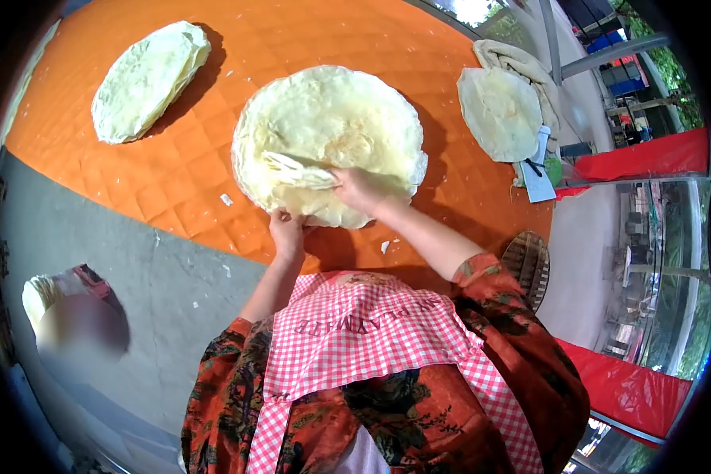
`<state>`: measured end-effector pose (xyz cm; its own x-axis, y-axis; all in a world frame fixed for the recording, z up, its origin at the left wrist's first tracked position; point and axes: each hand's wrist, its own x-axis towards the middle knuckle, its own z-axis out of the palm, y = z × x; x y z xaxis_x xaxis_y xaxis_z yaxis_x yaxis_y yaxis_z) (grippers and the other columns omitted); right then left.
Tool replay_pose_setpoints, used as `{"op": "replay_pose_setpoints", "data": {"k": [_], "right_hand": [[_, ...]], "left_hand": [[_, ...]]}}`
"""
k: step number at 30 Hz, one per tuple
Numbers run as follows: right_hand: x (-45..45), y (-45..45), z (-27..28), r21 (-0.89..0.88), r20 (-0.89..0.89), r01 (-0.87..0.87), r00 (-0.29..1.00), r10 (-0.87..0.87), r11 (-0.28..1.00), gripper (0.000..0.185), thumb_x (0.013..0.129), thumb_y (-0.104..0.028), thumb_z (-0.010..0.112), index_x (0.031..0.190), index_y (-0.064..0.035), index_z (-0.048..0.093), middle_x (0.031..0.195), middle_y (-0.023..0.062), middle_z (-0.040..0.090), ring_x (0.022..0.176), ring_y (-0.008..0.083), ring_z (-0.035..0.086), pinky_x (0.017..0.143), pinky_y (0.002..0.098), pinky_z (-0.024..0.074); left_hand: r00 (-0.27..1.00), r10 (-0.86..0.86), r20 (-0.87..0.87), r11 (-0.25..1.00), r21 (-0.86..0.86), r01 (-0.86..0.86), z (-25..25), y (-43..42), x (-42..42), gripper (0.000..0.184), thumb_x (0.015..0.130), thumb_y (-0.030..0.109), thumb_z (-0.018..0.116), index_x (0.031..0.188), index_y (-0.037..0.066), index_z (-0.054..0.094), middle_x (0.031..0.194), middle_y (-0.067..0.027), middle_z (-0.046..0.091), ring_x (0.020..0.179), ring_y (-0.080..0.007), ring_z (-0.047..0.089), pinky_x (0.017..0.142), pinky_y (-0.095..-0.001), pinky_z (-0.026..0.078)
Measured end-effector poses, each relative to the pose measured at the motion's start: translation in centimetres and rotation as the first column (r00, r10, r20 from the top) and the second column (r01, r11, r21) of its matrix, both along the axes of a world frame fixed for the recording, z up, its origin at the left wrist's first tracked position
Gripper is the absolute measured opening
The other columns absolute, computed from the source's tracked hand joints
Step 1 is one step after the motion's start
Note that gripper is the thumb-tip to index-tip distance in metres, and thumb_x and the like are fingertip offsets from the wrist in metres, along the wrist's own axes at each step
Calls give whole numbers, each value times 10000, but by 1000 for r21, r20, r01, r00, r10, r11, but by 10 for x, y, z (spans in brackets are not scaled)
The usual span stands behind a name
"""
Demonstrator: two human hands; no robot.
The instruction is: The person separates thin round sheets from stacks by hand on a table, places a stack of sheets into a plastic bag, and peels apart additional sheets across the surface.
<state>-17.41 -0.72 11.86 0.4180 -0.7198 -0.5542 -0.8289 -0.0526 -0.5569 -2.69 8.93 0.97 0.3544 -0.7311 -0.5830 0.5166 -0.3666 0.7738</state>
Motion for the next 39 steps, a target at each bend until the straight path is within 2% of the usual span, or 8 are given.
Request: {"op": "replay_pose_setpoints", "data": {"k": [2,4,13,25,28,31,32,39], "right_hand": [[-8,-16,-15,-118,124,-67,989,81,991,283,872,-60,513,1134,-25,615,887,168,678,723,244,645,687,377,515],[-10,-21,-24,-133,104,-45,993,59,990,318,857,-68,543,1167,-52,608,921,193,678,794,267,659,743,370,512],[-39,-146,-7,110,183,-110,979,88,988,421,647,-39,680,1065,-5,642,896,62,658,842,150,601,793,285,480],[-59,-343,340,-423,66,-107,987,148,900,242,652,-63,666,887,-11,686,762,55,657,664,161,581,594,337,482],[-36,-258,322,-614,-251,-355,935,252,705,164,693,-31,630,846,-8,687,755,69,658,668,164,583,597,330,475],[-39,-170,215,-539,231,-47,952,201,841,296,752,-1,531,1016,-32,661,804,51,680,721,126,609,630,298,474],[-28,-127,190,-645,-50,-94,996,80,759,338,758,7,532,1070,-47,651,788,109,673,712,174,609,644,312,475],[-25,18,-49,-794,19,-179,947,319,581,277,857,-82,565,1105,-143,671,1026,79,688,871,261,657,711,356,531]], "left_hand": [[914,-23,406,988,-129,82,16,12,-1,209,775,-61,590,948,17,501,882,-133,577,798,-272,612,658,-343,524],[407,71,910,897,-236,372,50,22,3,213,750,-55,614,920,26,515,876,-140,561,829,-304,581,706,-369,498],[-234,-164,958,741,276,612,15,-5,-13,657,727,367,702,1334,226,498,1381,-170,395,1267,-365,357,1031,-514,259],[-160,-250,955,731,295,615,38,-11,-11,606,700,350,730,1259,199,552,1352,-148,421,1247,-364,373,999,-516,294],[-71,-132,989,760,146,633,37,1,-7,510,697,221,733,1163,108,558,1307,-168,444,1210,-376,405,961,-486,347],[330,-147,932,862,-43,505,44,24,-2,412,689,73,716,1052,30,526,1263,-201,455,1174,-380,433,919,-441,398],[500,-153,852,902,-86,423,45,32,0,384,686,26,708,1016,9,511,1250,-212,456,1164,-380,440,907,-425,412],[980,-149,134,988,-12,152,16,28,5,278,837,40,660,1008,-35,454,798,-149,635,606,-197,645,513,-286,522]]}}
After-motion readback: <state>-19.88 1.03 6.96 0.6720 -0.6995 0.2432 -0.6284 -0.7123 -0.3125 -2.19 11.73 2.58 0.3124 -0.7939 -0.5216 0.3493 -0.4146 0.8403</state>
